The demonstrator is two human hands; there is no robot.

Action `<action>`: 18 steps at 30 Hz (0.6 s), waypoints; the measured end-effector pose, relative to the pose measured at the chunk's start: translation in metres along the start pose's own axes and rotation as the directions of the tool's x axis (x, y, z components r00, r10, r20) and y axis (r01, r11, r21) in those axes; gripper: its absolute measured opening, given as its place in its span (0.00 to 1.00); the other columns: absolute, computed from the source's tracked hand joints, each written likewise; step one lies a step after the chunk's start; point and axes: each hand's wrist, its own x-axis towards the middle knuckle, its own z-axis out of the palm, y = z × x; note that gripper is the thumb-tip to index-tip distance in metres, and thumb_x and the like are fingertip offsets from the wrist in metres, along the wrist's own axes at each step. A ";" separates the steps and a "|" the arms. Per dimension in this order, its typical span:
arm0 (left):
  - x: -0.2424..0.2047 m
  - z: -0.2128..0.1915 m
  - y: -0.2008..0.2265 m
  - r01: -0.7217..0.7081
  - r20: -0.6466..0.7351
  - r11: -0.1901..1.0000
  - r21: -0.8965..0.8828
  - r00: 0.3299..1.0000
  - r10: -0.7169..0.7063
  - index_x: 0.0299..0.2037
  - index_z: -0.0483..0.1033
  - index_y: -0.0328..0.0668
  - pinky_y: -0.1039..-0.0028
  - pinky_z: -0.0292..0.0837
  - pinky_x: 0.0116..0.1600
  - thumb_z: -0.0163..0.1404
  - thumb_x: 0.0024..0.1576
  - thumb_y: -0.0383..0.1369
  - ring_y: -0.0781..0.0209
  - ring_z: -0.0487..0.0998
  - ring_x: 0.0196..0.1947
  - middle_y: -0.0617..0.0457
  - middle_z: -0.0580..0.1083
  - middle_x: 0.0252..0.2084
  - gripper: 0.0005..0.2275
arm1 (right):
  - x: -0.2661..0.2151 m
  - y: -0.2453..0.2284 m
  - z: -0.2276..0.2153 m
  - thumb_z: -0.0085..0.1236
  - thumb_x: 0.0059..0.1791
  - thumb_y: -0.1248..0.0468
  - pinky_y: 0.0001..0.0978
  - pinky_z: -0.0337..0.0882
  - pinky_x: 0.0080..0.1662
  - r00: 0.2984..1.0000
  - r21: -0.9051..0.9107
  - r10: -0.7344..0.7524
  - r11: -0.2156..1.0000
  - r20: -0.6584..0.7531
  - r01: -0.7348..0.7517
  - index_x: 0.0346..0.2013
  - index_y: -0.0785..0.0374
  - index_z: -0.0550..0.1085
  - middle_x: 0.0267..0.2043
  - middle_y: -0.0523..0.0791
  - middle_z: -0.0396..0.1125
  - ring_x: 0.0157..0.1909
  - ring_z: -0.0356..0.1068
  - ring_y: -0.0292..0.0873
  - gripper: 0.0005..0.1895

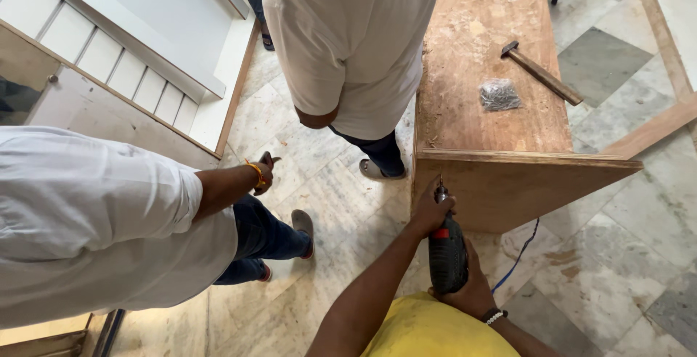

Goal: The person uses a power drill to create holes in wooden boards while holding them together by hand on a workbench.

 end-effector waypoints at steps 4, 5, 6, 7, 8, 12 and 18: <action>0.001 0.000 -0.003 0.007 0.003 1.000 -0.026 1.000 -0.007 0.76 0.49 0.40 0.68 0.77 0.40 0.53 0.56 0.29 0.60 0.79 0.33 0.47 0.74 0.43 0.36 | 0.000 -0.002 0.000 0.81 0.24 0.51 0.43 0.74 0.58 1.000 0.009 0.002 1.000 0.002 -0.002 0.77 0.47 0.37 0.66 0.54 0.59 0.60 0.71 0.51 0.78; 0.001 -0.001 -0.004 -0.004 0.004 1.000 -0.011 1.000 0.004 0.76 0.50 0.39 0.68 0.77 0.40 0.53 0.57 0.29 0.60 0.79 0.34 0.47 0.73 0.43 0.36 | 0.000 -0.002 0.001 0.81 0.24 0.51 0.43 0.74 0.57 1.000 0.018 -0.013 1.000 -0.004 0.014 0.77 0.47 0.38 0.66 0.55 0.59 0.60 0.71 0.51 0.78; 0.002 -0.001 -0.005 -0.016 0.005 1.000 0.005 1.000 0.016 0.76 0.50 0.39 0.68 0.77 0.41 0.53 0.57 0.30 0.60 0.79 0.34 0.47 0.73 0.43 0.36 | 0.000 -0.002 0.001 0.81 0.24 0.51 0.43 0.74 0.57 1.000 0.018 -0.014 1.000 -0.004 0.014 0.77 0.47 0.38 0.66 0.55 0.59 0.60 0.71 0.51 0.78; 0.002 -0.001 -0.006 -0.016 0.005 1.000 0.005 1.000 0.016 0.76 0.50 0.39 0.68 0.77 0.41 0.53 0.57 0.30 0.60 0.79 0.34 0.47 0.73 0.43 0.36 | 0.000 -0.002 0.001 0.81 0.24 0.51 0.43 0.74 0.57 1.000 0.016 -0.007 1.000 0.000 0.007 0.77 0.47 0.37 0.66 0.54 0.59 0.60 0.71 0.51 0.79; 0.002 -0.001 -0.006 -0.030 0.008 1.000 0.000 1.000 0.030 0.76 0.49 0.38 0.69 0.77 0.41 0.53 0.57 0.30 0.60 0.79 0.35 0.47 0.73 0.43 0.36 | 0.000 -0.001 0.002 0.80 0.24 0.50 0.42 0.74 0.57 1.000 0.013 0.000 1.000 0.003 0.000 0.77 0.47 0.36 0.66 0.54 0.60 0.59 0.72 0.50 0.79; 0.000 0.001 -0.002 -0.036 -0.011 0.999 0.009 0.999 0.036 0.76 0.50 0.38 0.69 0.77 0.41 0.54 0.57 0.30 0.61 0.78 0.35 0.48 0.73 0.43 0.36 | 0.001 0.002 0.003 0.81 0.24 0.51 0.43 0.74 0.57 1.000 0.020 -0.006 1.000 -0.002 0.006 0.77 0.47 0.37 0.66 0.55 0.58 0.60 0.71 0.51 0.79; -0.010 0.001 0.004 -0.059 -0.081 0.957 0.285 0.993 0.086 0.73 0.57 0.35 0.67 0.76 0.47 0.55 0.57 0.39 0.58 0.81 0.38 0.44 0.76 0.44 0.35 | -0.001 0.002 0.006 0.80 0.25 0.50 0.43 0.74 0.57 0.997 0.046 -0.067 0.997 -0.026 0.068 0.77 0.48 0.38 0.67 0.55 0.58 0.60 0.70 0.51 0.78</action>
